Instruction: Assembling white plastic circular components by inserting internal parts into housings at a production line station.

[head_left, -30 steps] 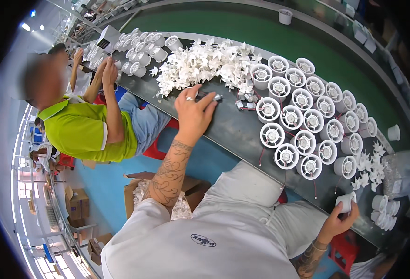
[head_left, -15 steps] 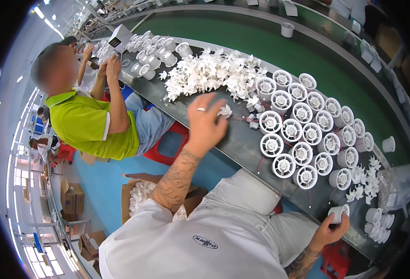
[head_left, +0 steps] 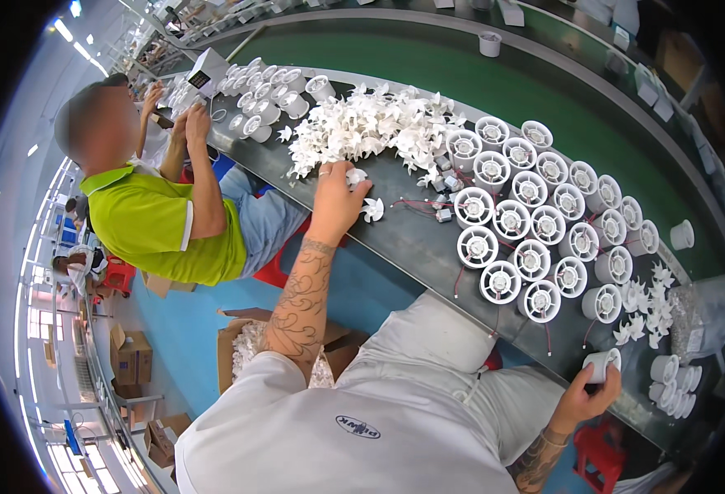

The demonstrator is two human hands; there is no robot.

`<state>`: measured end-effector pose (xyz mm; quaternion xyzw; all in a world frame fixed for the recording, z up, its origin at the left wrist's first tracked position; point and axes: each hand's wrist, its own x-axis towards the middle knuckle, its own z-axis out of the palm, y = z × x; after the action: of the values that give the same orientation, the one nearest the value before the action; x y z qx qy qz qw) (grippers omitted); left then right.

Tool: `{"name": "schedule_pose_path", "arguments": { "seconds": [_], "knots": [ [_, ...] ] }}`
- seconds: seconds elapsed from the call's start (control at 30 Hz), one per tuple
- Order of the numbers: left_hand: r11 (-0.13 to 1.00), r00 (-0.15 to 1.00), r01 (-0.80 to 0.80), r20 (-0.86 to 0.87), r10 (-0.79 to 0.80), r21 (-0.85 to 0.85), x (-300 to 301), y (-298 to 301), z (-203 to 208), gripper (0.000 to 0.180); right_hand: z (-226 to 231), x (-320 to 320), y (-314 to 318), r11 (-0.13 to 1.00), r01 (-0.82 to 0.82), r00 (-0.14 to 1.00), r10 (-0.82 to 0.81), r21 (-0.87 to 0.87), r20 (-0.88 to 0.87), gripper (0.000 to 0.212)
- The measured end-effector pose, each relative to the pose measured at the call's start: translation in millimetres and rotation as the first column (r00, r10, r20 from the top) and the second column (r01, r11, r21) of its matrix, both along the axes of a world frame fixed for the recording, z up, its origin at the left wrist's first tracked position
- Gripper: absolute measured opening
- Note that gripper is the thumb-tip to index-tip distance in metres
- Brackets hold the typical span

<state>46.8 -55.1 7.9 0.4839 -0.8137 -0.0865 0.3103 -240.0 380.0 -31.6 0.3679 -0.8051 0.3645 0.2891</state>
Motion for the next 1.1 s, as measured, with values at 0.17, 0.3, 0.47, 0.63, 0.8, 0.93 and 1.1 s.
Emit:
{"name": "schedule_pose_path", "arguments": {
  "seconds": [0.17, 0.3, 0.47, 0.63, 0.8, 0.93, 1.1],
  "knots": [
    [0.926, 0.731, 0.127, -0.665, 0.155, 0.356, -1.2, -1.4, -12.7, 0.042, 1.9, -0.7, -0.9, 0.999, -0.042, 0.998, 0.041, 0.006, 0.040, 0.033],
    [0.827, 0.503, 0.342, -0.830, 0.241, 0.447, 11.5, 0.6, -7.7, 0.035, -2.1, -2.2, 1.7, 0.999, -0.052, 0.996, 0.053, -0.014, 0.077, 0.032],
    [0.800, 0.692, 0.202, -0.661, 0.291, 0.565, 21.3, -2.3, 6.1, 0.021, 5.8, -2.5, 1.9, 0.999, -0.031, 0.999, 0.030, 0.020, 0.029, 0.033],
    [0.734, 0.660, 0.432, -0.738, 0.139, 0.524, -23.6, 54.5, 47.3, 0.018, 15.8, 12.7, 4.3, 0.963, 0.090, 0.907, 0.026, -0.253, 0.420, 0.032],
    [0.432, 0.535, 0.818, -0.778, -0.330, 0.380, -63.4, 173.1, 88.5, 0.024, 73.9, 54.1, -53.8, 0.504, 0.260, 0.270, 0.781, -0.824, 0.563, 0.039],
    [0.345, 0.350, 0.933, -0.463, -0.814, 0.099, -110.1, 210.4, 108.2, 0.023, 107.3, 73.6, -77.1, 0.484, 0.272, -0.040, 0.869, -0.832, 0.492, 0.032],
    [0.407, 0.402, 0.908, -0.480, -0.779, 0.100, -121.5, 224.9, 96.2, 0.022, 120.5, 80.9, -73.9, 0.435, 0.304, -0.051, 0.896, -0.848, 0.442, 0.031]
  ]
}}
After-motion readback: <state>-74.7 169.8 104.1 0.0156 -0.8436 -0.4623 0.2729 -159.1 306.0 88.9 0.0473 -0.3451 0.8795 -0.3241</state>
